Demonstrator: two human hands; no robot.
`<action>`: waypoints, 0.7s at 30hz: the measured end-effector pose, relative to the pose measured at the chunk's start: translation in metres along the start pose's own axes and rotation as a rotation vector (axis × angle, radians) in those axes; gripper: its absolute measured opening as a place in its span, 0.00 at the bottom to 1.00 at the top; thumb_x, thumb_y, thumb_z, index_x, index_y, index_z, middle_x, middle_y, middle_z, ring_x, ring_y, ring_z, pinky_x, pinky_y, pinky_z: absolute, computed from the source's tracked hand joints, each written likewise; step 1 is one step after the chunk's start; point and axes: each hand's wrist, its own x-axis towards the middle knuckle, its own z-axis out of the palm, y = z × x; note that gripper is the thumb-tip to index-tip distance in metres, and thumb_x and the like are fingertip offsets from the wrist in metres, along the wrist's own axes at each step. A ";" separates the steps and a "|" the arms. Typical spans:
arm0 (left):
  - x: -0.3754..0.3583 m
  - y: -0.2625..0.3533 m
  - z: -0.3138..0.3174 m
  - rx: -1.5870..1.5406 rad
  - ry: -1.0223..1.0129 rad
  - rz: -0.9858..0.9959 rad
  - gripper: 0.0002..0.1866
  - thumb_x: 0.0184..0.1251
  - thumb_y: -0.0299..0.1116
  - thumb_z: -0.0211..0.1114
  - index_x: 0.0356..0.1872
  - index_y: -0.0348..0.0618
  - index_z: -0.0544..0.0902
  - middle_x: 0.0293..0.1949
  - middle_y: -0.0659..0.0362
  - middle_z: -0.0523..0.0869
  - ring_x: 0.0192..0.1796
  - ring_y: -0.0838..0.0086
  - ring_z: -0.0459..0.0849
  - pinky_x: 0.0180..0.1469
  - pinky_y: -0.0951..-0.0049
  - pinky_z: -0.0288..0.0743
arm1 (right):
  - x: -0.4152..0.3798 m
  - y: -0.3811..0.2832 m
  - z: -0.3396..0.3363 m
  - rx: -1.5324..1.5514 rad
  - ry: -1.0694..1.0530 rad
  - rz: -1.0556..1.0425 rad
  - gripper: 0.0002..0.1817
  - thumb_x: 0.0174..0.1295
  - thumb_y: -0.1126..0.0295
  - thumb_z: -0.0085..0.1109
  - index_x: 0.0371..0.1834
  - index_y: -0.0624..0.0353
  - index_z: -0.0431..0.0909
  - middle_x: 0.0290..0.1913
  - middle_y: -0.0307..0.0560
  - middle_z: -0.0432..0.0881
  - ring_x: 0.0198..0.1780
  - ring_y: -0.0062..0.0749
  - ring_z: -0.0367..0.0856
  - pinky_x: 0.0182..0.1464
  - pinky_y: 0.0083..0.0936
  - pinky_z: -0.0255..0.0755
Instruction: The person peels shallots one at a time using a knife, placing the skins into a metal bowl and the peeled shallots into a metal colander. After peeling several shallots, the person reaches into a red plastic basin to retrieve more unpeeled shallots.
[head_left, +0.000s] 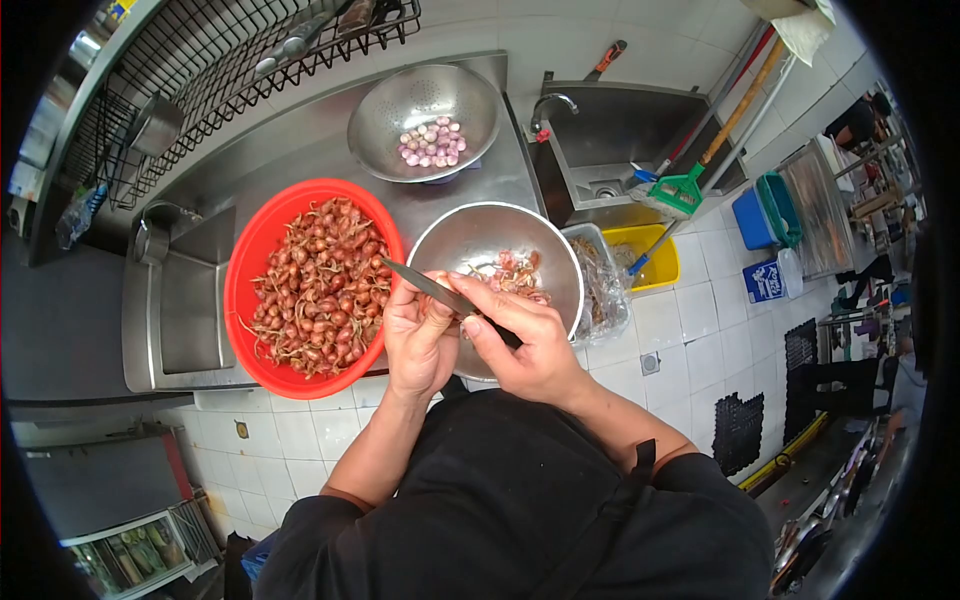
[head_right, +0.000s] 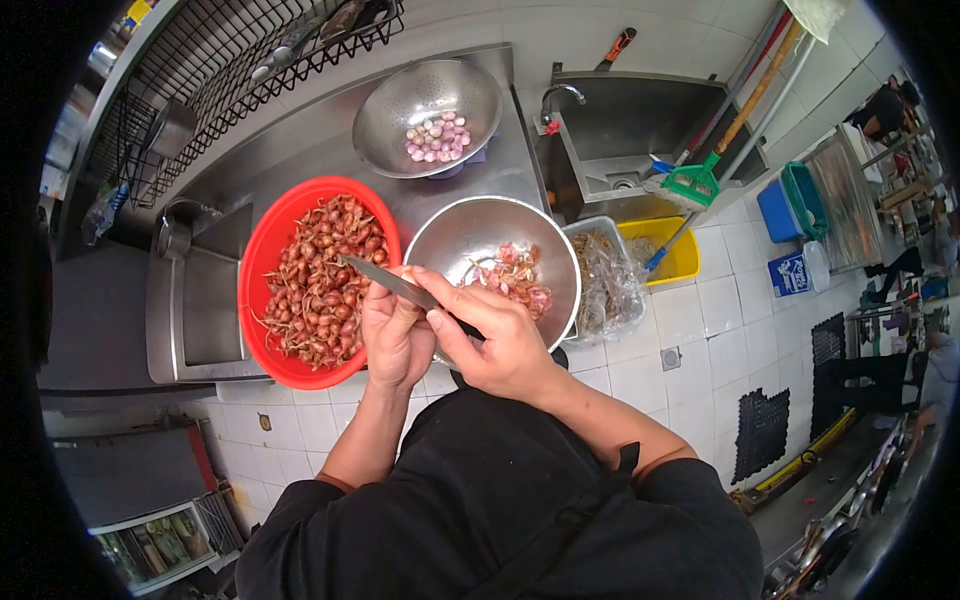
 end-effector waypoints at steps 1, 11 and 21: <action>-0.001 0.000 0.000 -0.001 0.000 0.001 0.13 0.72 0.26 0.63 0.55 0.38 0.76 0.47 0.58 0.84 0.46 0.76 0.84 0.50 0.75 0.79 | -0.001 0.001 -0.002 0.000 -0.001 0.000 0.23 0.65 0.77 0.58 0.64 0.61 0.77 0.33 0.49 0.82 0.29 0.30 0.77 0.38 0.27 0.75; -0.002 0.002 -0.002 -0.094 -0.094 -0.077 0.14 0.73 0.28 0.61 0.57 0.40 0.78 0.46 0.58 0.84 0.47 0.76 0.82 0.49 0.77 0.76 | -0.004 -0.008 -0.021 0.468 -0.125 0.521 0.19 0.73 0.72 0.52 0.65 0.60 0.76 0.31 0.32 0.79 0.29 0.12 0.70 0.32 0.14 0.68; 0.000 -0.006 -0.012 -0.245 -0.105 -0.230 0.15 0.75 0.27 0.58 0.59 0.37 0.78 0.48 0.58 0.85 0.48 0.76 0.82 0.49 0.78 0.76 | -0.011 -0.001 -0.022 0.448 -0.075 0.613 0.19 0.73 0.71 0.53 0.66 0.60 0.76 0.33 0.33 0.80 0.29 0.10 0.70 0.32 0.12 0.68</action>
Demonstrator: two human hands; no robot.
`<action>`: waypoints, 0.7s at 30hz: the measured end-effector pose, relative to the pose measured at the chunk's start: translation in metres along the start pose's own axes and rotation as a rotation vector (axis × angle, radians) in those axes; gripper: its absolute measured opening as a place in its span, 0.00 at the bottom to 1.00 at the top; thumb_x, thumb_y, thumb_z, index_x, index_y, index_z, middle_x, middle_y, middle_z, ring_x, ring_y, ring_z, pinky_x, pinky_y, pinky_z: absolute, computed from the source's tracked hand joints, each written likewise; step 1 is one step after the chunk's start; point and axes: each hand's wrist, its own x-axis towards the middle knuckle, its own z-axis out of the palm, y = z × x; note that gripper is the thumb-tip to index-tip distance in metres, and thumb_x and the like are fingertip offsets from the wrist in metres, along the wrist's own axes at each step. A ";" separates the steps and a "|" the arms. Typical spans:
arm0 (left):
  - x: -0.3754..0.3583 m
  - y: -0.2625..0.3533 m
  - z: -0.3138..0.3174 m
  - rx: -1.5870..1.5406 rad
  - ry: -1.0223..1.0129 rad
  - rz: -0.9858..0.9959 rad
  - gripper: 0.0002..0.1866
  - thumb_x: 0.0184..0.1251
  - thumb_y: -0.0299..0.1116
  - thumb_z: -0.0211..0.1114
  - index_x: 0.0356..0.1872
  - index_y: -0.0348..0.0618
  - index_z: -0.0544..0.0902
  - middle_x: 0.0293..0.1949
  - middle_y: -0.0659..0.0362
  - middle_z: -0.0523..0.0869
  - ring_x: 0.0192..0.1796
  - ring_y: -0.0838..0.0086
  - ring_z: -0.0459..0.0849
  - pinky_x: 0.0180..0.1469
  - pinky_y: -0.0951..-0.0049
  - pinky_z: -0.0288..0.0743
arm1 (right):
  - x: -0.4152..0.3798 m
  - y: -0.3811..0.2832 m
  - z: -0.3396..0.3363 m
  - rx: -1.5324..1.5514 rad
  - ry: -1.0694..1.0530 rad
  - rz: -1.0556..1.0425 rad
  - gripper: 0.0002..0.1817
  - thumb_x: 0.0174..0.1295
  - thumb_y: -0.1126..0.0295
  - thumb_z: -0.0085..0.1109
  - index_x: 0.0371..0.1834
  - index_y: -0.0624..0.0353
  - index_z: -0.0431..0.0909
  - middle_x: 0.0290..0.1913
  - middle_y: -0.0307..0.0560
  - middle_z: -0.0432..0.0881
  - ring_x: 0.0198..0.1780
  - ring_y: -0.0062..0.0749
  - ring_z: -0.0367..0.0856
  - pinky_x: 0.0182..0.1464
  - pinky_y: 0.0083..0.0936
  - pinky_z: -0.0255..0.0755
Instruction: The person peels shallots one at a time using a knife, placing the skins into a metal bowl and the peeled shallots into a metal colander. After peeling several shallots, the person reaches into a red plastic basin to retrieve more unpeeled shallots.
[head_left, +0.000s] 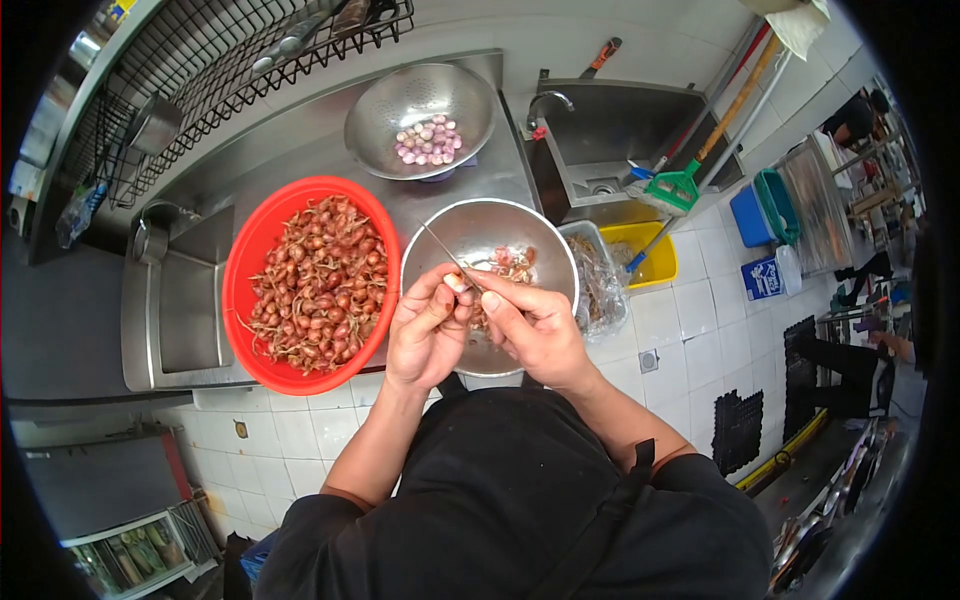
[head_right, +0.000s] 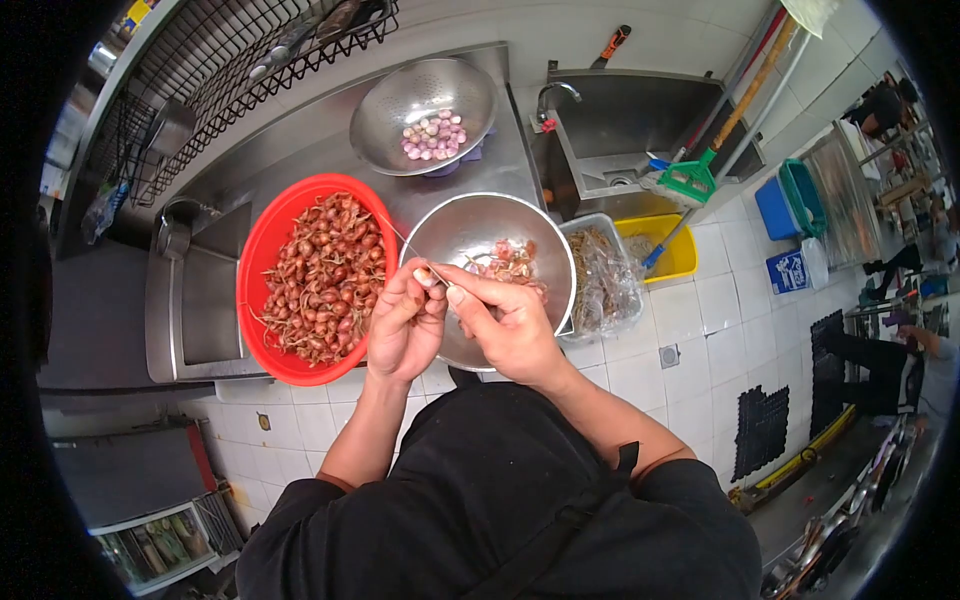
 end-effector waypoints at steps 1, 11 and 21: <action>-0.001 0.000 0.000 -0.001 0.001 -0.002 0.15 0.75 0.27 0.58 0.59 0.37 0.78 0.48 0.58 0.85 0.48 0.76 0.82 0.49 0.78 0.76 | -0.001 -0.001 0.001 0.000 0.002 0.001 0.19 0.73 0.71 0.53 0.66 0.60 0.76 0.33 0.33 0.80 0.29 0.10 0.70 0.32 0.12 0.68; -0.002 0.006 0.019 0.335 0.064 0.191 0.17 0.73 0.23 0.59 0.61 0.33 0.76 0.44 0.57 0.85 0.41 0.77 0.80 0.47 0.76 0.75 | 0.001 -0.001 0.001 -0.464 -0.007 -0.435 0.22 0.67 0.76 0.58 0.65 0.65 0.75 0.43 0.52 0.86 0.35 0.26 0.81 0.44 0.21 0.74; 0.001 0.011 0.017 0.415 0.042 0.208 0.16 0.75 0.23 0.56 0.60 0.31 0.77 0.44 0.56 0.84 0.42 0.76 0.80 0.46 0.76 0.75 | 0.014 0.000 0.004 -0.329 0.021 -0.469 0.20 0.69 0.76 0.54 0.64 0.64 0.76 0.42 0.49 0.87 0.40 0.25 0.83 0.46 0.24 0.74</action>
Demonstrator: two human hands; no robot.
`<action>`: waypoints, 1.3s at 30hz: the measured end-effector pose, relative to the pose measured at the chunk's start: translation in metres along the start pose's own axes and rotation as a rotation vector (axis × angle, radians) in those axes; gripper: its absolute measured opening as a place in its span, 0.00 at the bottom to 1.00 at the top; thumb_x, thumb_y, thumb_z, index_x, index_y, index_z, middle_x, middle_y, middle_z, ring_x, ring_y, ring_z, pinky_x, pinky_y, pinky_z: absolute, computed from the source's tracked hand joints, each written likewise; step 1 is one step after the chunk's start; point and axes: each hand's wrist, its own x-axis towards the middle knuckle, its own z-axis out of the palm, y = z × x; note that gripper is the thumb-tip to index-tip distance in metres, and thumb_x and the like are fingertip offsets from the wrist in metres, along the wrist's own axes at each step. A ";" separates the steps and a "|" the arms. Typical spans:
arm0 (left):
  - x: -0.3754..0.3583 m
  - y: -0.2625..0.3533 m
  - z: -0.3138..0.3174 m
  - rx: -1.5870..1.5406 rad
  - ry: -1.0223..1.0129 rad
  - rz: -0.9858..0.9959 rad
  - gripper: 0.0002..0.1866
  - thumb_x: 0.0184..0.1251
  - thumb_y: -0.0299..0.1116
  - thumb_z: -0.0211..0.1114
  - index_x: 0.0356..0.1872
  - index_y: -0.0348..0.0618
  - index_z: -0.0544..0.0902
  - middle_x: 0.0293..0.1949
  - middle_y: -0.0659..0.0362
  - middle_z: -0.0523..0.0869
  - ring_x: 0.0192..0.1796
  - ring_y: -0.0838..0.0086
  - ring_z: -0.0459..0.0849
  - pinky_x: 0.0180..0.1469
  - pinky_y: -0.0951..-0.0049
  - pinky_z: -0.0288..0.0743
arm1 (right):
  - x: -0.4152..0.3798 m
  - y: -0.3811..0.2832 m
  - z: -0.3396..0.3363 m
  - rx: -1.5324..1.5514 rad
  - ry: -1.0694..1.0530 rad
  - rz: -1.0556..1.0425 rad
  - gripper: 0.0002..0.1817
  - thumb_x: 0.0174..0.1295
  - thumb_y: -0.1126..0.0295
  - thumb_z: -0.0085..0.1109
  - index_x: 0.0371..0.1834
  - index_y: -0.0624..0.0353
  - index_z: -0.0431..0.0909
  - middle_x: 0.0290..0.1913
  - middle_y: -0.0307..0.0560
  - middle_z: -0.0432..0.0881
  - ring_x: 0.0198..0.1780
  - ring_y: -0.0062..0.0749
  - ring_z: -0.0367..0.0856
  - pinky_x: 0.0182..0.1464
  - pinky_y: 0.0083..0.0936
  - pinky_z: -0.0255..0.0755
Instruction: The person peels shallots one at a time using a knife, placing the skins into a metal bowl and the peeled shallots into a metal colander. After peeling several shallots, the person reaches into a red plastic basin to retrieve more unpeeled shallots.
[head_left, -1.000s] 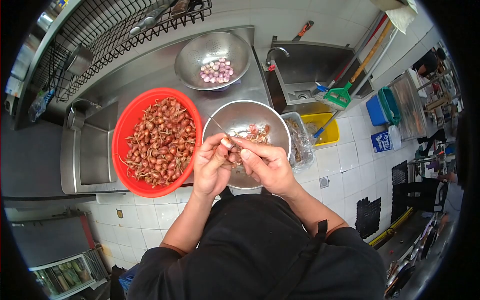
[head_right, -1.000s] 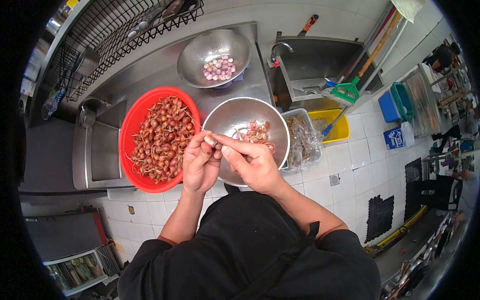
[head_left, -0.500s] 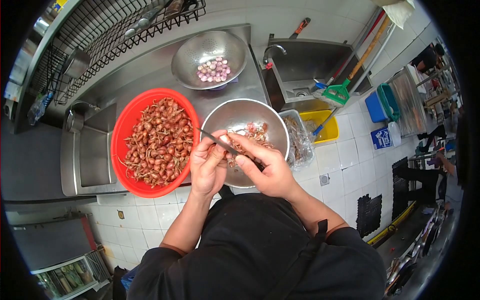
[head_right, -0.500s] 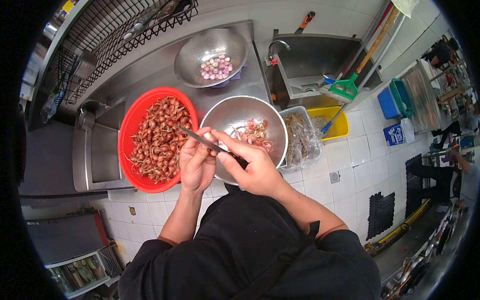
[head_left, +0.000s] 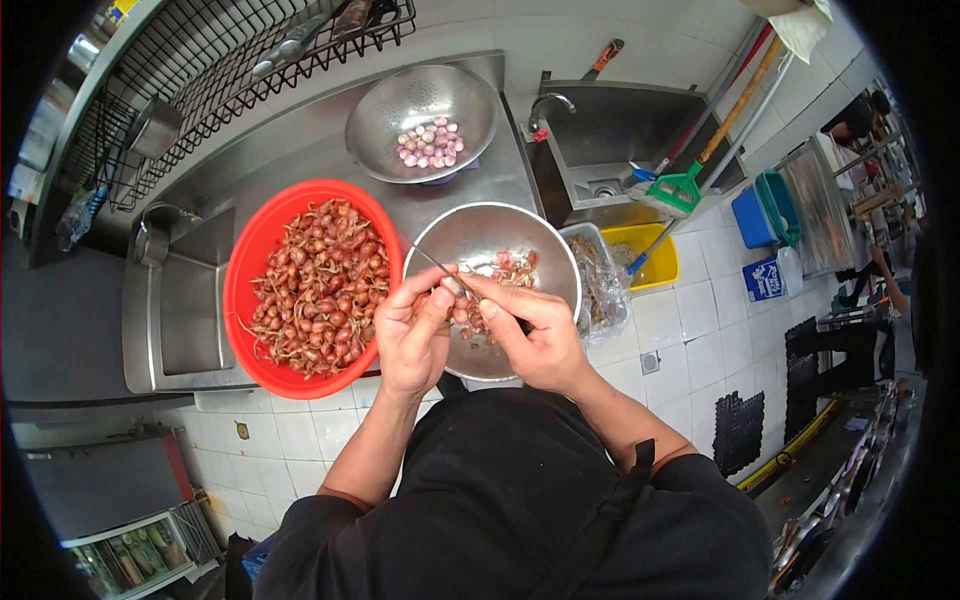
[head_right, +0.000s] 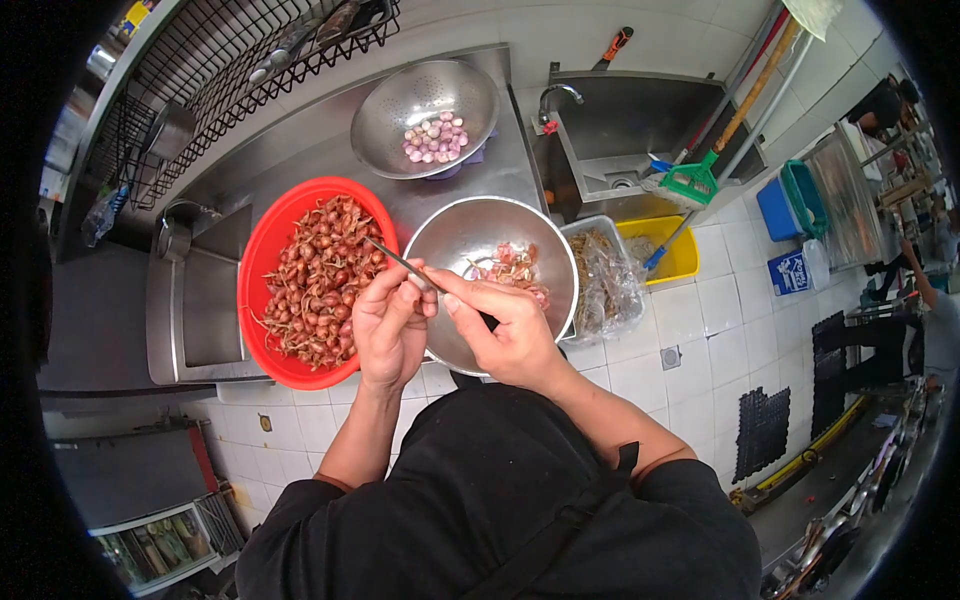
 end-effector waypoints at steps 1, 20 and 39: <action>0.001 0.000 0.000 0.000 0.001 0.001 0.16 0.75 0.23 0.56 0.60 0.31 0.77 0.44 0.56 0.84 0.42 0.76 0.80 0.46 0.76 0.75 | 0.000 0.001 0.001 0.000 -0.001 0.000 0.20 0.69 0.76 0.54 0.64 0.64 0.76 0.42 0.49 0.87 0.40 0.25 0.83 0.46 0.24 0.74; 0.010 -0.001 -0.014 -0.175 -0.019 -0.165 0.16 0.73 0.23 0.59 0.60 0.34 0.77 0.44 0.56 0.85 0.40 0.78 0.82 0.45 0.79 0.78 | 0.003 -0.002 -0.002 0.361 0.067 0.481 0.18 0.73 0.71 0.54 0.63 0.63 0.77 0.34 0.35 0.81 0.30 0.11 0.71 0.31 0.14 0.69; 0.004 -0.001 -0.006 -0.001 0.052 -0.026 0.12 0.69 0.19 0.62 0.52 0.33 0.80 0.50 0.54 0.82 0.48 0.73 0.83 0.50 0.74 0.79 | -0.008 -0.004 -0.003 0.449 -0.083 0.473 0.24 0.73 0.72 0.54 0.71 0.64 0.68 0.35 0.29 0.76 0.30 0.08 0.64 0.33 0.11 0.63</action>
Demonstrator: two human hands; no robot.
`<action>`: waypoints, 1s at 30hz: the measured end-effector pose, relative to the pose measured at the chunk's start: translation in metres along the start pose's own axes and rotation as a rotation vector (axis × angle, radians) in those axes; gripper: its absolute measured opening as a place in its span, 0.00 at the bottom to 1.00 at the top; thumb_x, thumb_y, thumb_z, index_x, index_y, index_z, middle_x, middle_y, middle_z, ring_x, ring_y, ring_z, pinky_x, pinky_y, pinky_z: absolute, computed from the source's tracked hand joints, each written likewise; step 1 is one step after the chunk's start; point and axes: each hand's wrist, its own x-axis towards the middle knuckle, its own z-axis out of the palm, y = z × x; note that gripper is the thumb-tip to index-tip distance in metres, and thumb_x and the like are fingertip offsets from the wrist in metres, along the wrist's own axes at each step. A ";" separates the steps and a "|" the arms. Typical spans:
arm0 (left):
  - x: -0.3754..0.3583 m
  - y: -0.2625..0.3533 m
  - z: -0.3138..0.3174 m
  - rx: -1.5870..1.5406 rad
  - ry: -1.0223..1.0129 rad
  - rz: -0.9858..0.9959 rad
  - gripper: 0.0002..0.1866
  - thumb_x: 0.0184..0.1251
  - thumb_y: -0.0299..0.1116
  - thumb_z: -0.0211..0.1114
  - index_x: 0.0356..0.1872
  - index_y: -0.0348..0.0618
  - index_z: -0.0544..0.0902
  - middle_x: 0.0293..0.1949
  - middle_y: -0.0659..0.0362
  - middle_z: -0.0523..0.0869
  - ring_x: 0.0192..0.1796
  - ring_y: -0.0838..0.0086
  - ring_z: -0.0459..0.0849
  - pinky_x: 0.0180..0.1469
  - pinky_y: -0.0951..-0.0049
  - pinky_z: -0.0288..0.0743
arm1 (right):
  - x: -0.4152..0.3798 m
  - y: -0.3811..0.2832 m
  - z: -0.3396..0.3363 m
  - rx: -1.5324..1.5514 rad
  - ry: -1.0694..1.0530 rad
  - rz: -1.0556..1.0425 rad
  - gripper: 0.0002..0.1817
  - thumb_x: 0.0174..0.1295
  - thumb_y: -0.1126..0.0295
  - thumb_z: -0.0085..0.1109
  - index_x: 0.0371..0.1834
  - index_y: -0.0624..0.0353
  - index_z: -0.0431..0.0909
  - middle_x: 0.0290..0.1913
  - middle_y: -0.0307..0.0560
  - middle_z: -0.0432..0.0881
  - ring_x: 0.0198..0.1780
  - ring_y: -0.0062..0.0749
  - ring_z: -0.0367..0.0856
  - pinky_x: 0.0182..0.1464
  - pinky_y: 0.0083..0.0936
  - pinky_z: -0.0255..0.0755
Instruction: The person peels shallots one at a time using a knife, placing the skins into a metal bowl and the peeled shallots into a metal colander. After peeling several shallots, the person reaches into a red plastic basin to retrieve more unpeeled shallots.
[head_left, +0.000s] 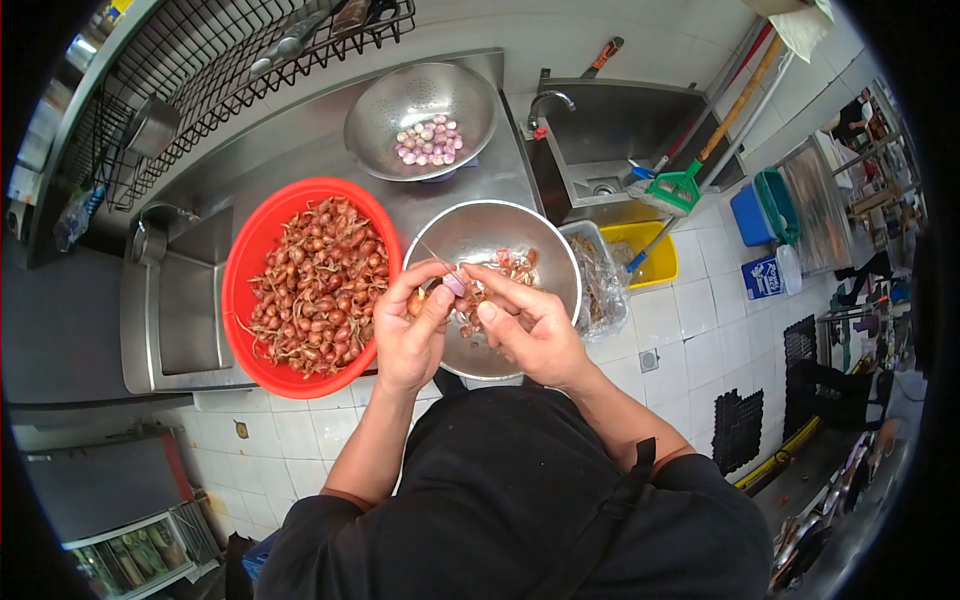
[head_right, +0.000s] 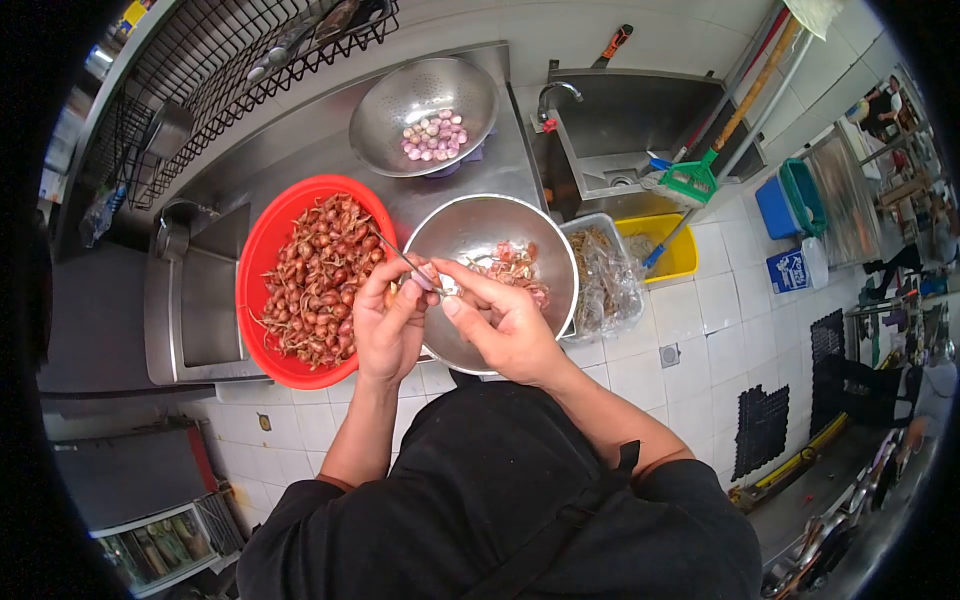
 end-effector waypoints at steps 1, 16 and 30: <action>-0.001 -0.001 0.000 0.001 -0.001 -0.001 0.12 0.69 0.19 0.62 0.52 0.33 0.80 0.50 0.54 0.82 0.48 0.73 0.83 0.50 0.74 0.79 | 0.000 0.001 0.000 0.001 0.001 -0.001 0.24 0.73 0.72 0.54 0.71 0.64 0.68 0.35 0.29 0.76 0.30 0.08 0.64 0.33 0.11 0.63; 0.003 0.002 0.002 -0.005 0.037 -0.019 0.14 0.74 0.24 0.57 0.58 0.33 0.77 0.48 0.49 0.84 0.45 0.70 0.84 0.48 0.73 0.79 | 0.008 0.008 -0.011 0.121 0.148 0.039 0.19 0.74 0.68 0.53 0.65 0.59 0.76 0.22 0.31 0.72 0.20 0.10 0.63 0.21 0.12 0.58; 0.008 -0.005 -0.009 -0.061 0.008 -0.071 0.14 0.69 0.18 0.62 0.54 0.34 0.78 0.46 0.53 0.86 0.48 0.73 0.86 0.54 0.74 0.80 | 0.004 0.003 -0.005 0.034 0.029 0.021 0.22 0.72 0.72 0.55 0.68 0.64 0.71 0.34 0.30 0.77 0.30 0.08 0.68 0.33 0.11 0.64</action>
